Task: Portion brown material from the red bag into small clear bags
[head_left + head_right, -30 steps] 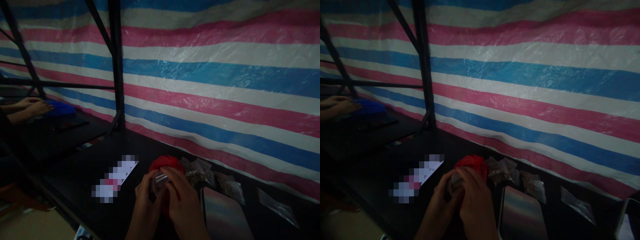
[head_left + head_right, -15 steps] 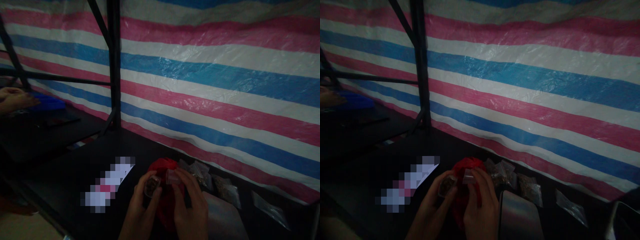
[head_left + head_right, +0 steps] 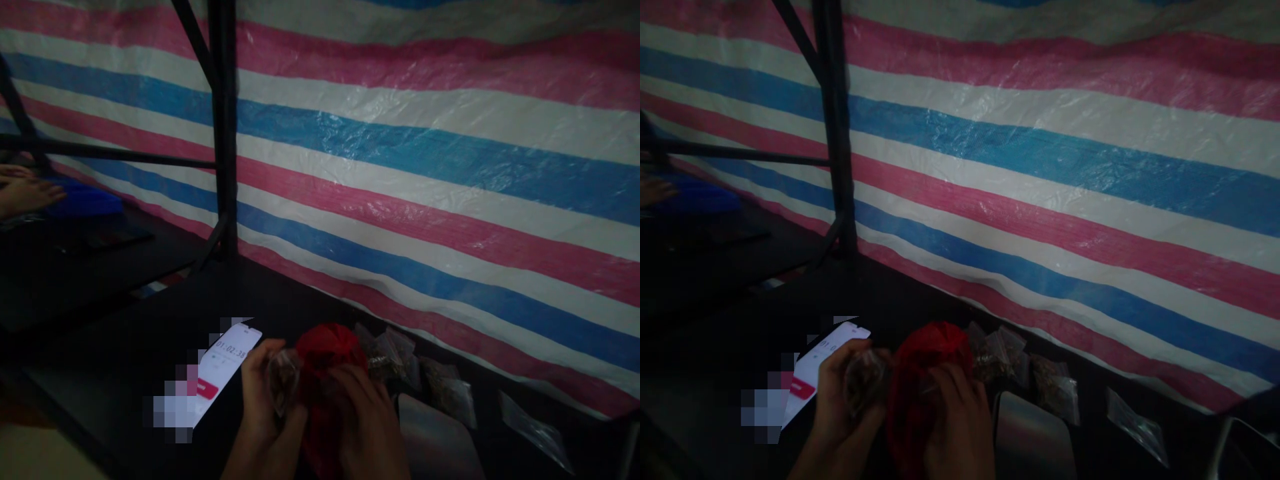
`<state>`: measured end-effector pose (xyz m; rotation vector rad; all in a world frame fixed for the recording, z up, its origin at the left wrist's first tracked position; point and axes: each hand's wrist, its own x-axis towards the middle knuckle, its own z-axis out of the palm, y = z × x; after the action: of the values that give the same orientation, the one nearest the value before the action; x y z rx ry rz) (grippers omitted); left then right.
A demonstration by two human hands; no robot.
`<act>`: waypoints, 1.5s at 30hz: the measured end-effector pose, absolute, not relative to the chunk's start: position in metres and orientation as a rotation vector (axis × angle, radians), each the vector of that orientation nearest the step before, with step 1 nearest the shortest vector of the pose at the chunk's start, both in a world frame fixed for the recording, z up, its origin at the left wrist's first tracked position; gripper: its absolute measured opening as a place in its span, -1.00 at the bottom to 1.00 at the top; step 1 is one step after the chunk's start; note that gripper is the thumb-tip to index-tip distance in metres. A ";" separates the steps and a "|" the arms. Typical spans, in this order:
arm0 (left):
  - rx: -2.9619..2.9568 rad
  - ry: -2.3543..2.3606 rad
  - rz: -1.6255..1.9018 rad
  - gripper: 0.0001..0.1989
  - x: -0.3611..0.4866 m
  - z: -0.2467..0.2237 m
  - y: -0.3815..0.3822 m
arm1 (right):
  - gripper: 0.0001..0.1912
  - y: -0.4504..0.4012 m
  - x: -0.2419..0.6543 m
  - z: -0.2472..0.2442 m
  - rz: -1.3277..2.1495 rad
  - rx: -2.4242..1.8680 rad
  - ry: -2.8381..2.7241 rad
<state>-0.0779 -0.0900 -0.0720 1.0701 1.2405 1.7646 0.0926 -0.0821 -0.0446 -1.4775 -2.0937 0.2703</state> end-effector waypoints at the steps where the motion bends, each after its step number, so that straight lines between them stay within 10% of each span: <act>1: 1.071 1.248 1.738 -0.33 -0.076 -0.070 -0.088 | -0.39 -0.082 0.094 -0.046 0.264 -1.487 -2.085; 11: 1.417 1.358 1.260 -0.83 -0.074 -0.034 -0.081 | -0.48 -0.079 0.094 -0.052 0.311 -1.397 -1.863; 20: 1.943 1.322 0.570 -0.87 -0.080 -0.013 -0.092 | -0.58 -0.078 0.091 -0.048 0.170 -1.246 -1.632; 31: 2.105 1.502 0.416 -0.57 -0.077 -0.019 -0.080 | -0.67 -0.080 0.093 -0.042 0.031 -1.192 -1.561; 45: 2.041 1.392 0.373 -0.66 -0.064 -0.022 -0.085 | -0.69 -0.079 0.093 -0.043 -0.004 -1.211 -1.546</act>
<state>-0.0640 -0.0855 -0.0221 2.0409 1.3921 0.3732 0.0934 -0.0792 -0.0428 -1.2108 -1.5461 -0.0042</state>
